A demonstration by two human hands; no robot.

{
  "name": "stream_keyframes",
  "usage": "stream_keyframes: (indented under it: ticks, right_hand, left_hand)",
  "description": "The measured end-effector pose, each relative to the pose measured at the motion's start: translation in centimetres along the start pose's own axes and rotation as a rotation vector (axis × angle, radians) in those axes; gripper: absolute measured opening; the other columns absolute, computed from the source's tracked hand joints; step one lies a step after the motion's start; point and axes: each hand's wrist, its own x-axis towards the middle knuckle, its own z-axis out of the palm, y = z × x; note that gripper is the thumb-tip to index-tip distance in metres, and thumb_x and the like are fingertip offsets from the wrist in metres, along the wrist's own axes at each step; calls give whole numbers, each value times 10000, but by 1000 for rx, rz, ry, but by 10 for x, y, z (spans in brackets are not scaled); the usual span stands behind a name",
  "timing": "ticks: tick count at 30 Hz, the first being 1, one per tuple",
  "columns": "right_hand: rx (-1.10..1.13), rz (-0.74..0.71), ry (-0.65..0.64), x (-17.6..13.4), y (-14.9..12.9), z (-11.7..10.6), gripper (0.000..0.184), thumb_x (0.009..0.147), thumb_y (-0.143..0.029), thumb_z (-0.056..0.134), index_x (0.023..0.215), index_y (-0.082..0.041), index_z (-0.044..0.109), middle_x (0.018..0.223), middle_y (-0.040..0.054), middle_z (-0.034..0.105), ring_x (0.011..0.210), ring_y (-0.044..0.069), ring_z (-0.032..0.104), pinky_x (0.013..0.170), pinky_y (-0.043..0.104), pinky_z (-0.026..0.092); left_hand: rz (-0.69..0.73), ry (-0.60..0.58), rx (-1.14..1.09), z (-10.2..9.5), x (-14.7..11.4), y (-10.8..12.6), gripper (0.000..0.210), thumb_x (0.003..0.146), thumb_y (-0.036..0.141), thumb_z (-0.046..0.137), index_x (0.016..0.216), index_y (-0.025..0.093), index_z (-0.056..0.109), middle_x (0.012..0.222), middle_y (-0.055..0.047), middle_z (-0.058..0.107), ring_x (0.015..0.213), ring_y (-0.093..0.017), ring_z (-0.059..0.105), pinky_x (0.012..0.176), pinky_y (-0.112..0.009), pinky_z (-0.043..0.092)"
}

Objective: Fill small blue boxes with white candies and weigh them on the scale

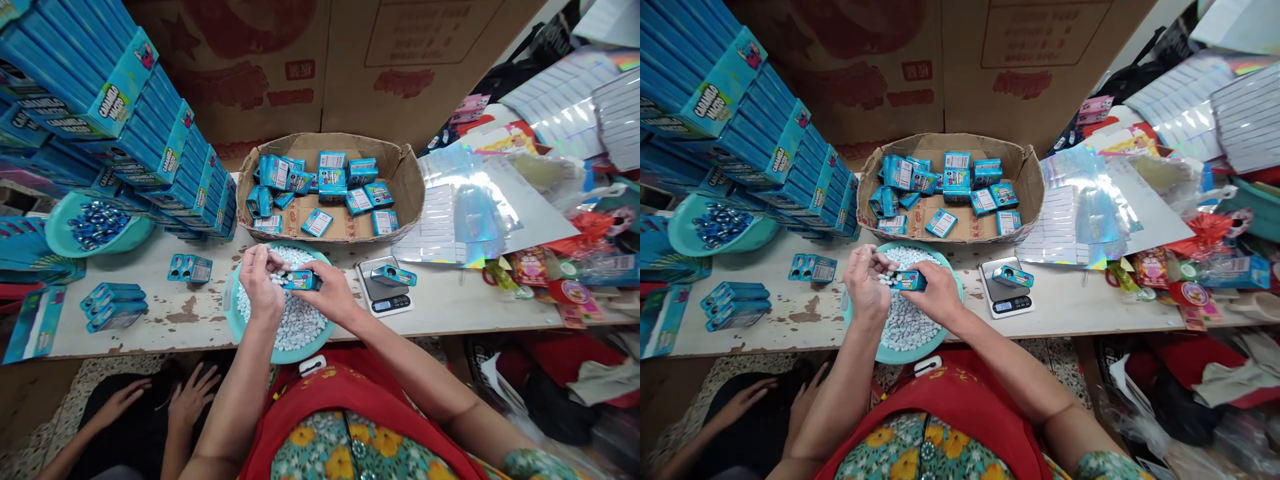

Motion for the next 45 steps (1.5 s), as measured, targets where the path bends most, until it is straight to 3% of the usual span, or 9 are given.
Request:
stream_keyframes:
  ticks: [9,13,16,20,24,29,37,41,45]
  right_hand:
    - [45,17,4,-3,-1,0,343,656,-261,777,965,-208,638,936,33,685,898,219,626,814,331,466]
    - [87,36,53,-10,-1,-15,338,670,-266,771,972,-212,630,944,26,672,900,209,622,802,315,462]
    - [92,85,86,-19,5,-27,321,679,-262,763,967,-218,627,930,18,662,869,201,622,784,311,458]
    - [86,86,100,-28,17,-36,327,700,-280,752,996,-232,624,976,20,658,913,203,613,818,315,451]
    - [130,91,133,-31,25,-36,338,698,-337,760,989,-232,624,970,19,661,902,197,613,817,311,459]
    - [149,138,125,-35,30,-31,344,694,-334,759,991,-230,620,951,17,661,881,197,610,803,315,463]
    - [62,208,112,-41,31,-32,327,683,-341,759,955,-219,626,915,22,657,858,206,608,780,324,458]
    - [17,173,74,-39,23,-26,321,690,-337,751,957,-217,620,896,21,649,830,202,608,744,311,459]
    - [-67,97,-1,-33,4,-15,294,695,-271,740,952,-206,612,897,28,650,846,206,609,746,307,457]
  left_hand:
    - [17,-66,-5,6,-9,2,209,809,365,595,813,163,539,566,43,500,447,-82,476,501,-223,451]
    - [94,-34,19,-14,7,-3,221,830,406,543,862,187,529,590,41,509,504,-109,517,596,-287,501]
    - [141,-21,398,-46,32,-29,244,828,426,521,871,190,564,697,-6,579,677,-160,584,729,-356,510]
    - [330,-292,1188,-75,47,-72,281,846,367,505,1000,178,646,1086,-119,619,1080,-262,529,996,-451,374]
    - [405,-378,1611,-66,27,-89,429,877,431,469,1233,211,564,1269,-148,518,1164,-316,454,961,-470,376]
    - [373,-447,1826,-52,6,-89,381,864,434,479,1145,201,587,1070,-145,577,1028,-314,507,809,-400,429]
    - [316,-258,1352,-70,21,-100,172,822,328,536,849,204,651,875,-55,650,820,-204,597,718,-286,425]
    - [26,-75,780,-57,15,-74,192,742,373,622,727,182,610,628,12,558,571,-126,519,576,-245,406]
    - [-154,-75,196,-34,-1,-32,214,716,361,643,748,178,537,599,40,501,438,-76,423,409,-199,301]
